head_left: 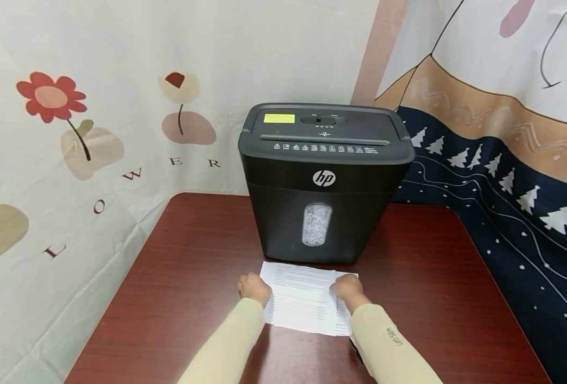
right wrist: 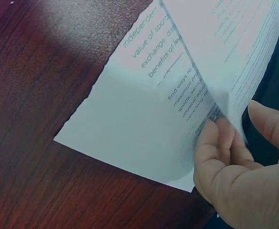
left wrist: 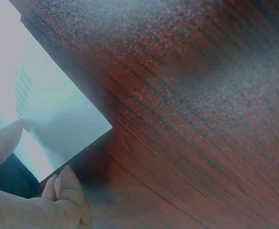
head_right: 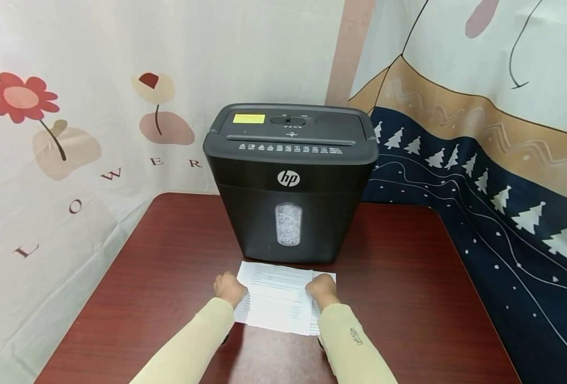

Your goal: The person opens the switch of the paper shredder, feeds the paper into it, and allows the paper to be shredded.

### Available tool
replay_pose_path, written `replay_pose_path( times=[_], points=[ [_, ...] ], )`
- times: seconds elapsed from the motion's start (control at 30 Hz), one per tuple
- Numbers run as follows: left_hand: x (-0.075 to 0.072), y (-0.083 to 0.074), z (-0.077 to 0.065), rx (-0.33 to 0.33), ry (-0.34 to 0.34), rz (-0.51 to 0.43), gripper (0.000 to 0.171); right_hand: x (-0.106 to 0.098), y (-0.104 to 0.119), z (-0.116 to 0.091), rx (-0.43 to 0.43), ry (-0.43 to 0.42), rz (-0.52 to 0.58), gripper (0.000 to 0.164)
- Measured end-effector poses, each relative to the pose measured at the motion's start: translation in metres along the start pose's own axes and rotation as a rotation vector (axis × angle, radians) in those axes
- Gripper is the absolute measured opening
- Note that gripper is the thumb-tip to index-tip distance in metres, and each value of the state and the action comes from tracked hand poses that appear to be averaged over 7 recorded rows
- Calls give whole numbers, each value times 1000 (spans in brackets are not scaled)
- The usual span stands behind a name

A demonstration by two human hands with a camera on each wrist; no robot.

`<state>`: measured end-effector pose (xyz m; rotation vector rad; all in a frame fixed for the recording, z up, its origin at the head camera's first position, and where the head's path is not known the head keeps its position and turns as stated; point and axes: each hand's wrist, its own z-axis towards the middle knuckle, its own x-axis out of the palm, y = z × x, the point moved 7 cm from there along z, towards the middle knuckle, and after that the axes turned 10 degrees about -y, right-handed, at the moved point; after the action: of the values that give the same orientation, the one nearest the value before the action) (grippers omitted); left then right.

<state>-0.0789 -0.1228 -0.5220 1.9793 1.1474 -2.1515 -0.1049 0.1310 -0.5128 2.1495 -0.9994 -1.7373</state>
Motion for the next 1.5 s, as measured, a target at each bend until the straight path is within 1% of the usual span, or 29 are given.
replay_pose_path(
  times=[0.13, 0.3, 0.4, 0.53, 0.6, 0.77, 0.83, 1.0, 1.07, 1.17, 1.2, 1.23, 1.33, 1.4, 1.43, 1.5],
  points=[
    [-1, 0, -1, 1, -8, -17, 22, 3, -3, -2, 8, 15, 71, 23],
    [-3, 0, 0, -2, 0, -47, 26, 8, -6, -1, -11, 18, 156, 10],
    [-5, 1, 1, -1, 9, -67, 27, 11, -10, 0, 9, 37, 248, 3],
    [-8, 2, 4, 7, 24, -78, 27, 12, -13, -1, 67, 81, 355, 4],
    [-10, 2, 5, 15, 30, -73, 28, 12, -14, -1, 88, 94, 385, 3],
    [-9, 5, 8, 20, 63, -60, 30, 12, -18, -1, 130, 114, 435, 4],
    [-9, 7, 8, 20, 77, -70, 29, 12, -18, -2, 143, 120, 447, 4],
    [-15, 7, 7, 8, 106, -150, 32, 8, -19, -2, 171, 122, 465, 8],
    [-15, 9, 8, -4, 112, -185, 34, 7, -18, -1, 175, 123, 476, 10],
    [-13, 12, 10, -7, 92, -215, 31, 4, -17, -1, 165, 130, 486, 10],
    [-8, 15, 13, 12, 61, -225, 29, 4, -16, -1, 159, 132, 493, 10],
    [-7, 16, 14, 12, 54, -228, 28, 2, -15, -1, 152, 135, 498, 10],
    [-9, 16, 15, -9, 45, -257, 27, -2, -12, -2, 134, 141, 514, 10],
    [-13, 13, 15, -33, 57, -292, 27, -6, -10, -3, 126, 147, 521, 11],
    [-19, 9, 13, -69, 92, -314, 28, -8, -9, -4, 123, 151, 520, 11],
    [-23, 6, 11, -88, 116, -368, 29, -12, -7, -4, 117, 155, 513, 12]
  ],
)
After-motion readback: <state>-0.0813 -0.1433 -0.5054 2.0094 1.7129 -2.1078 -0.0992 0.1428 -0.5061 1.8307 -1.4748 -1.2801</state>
